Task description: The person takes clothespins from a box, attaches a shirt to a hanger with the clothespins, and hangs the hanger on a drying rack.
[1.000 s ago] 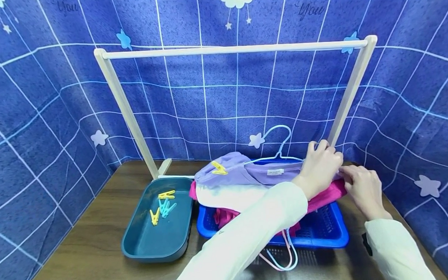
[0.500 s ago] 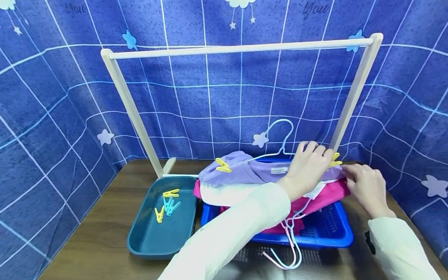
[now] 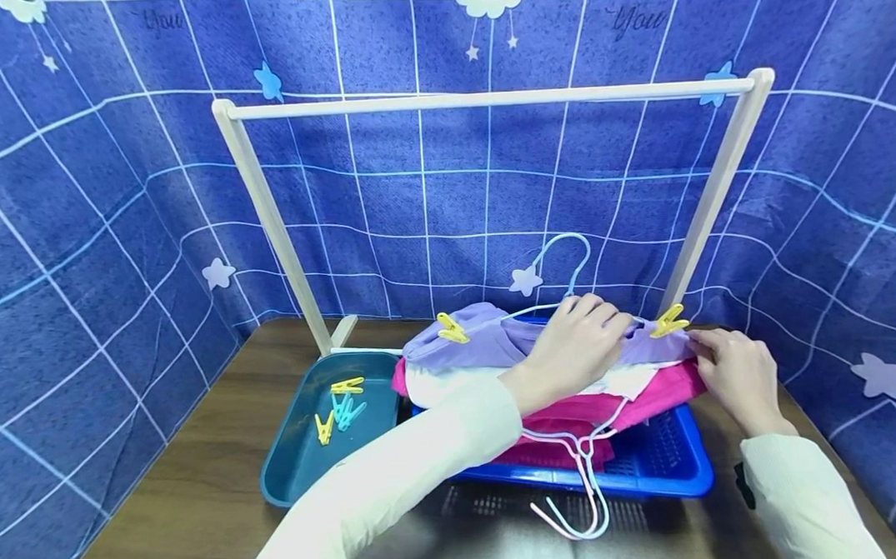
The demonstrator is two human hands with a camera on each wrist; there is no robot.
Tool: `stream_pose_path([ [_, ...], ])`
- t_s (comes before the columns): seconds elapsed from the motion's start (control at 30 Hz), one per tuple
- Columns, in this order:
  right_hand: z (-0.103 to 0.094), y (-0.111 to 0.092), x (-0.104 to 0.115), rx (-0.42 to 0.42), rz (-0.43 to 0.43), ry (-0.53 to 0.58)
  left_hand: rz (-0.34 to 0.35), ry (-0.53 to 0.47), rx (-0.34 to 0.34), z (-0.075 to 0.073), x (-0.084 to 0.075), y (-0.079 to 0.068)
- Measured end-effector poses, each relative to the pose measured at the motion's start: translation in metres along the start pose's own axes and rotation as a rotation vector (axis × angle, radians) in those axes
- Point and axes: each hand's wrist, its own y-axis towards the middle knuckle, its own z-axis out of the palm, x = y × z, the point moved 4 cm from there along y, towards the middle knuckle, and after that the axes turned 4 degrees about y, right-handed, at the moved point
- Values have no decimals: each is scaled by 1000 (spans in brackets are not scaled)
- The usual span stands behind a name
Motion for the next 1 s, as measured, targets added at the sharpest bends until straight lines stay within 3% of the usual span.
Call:
stream_pose_path([
  [0.17, -2, 0, 0, -10, -4, -1, 17, -38, -21, -9, 11, -12],
  [0.3, -3, 1, 1, -8, 3, 0, -7, -94, -44, -14, 24, -20],
  [0.8, -2, 3, 4, 7, 12, -2, -214, -221, 7, -31, 90, -54],
  [1.0, -1, 4, 6, 8, 6, -9, -296, -281, -23, -31, 112, -75],
])
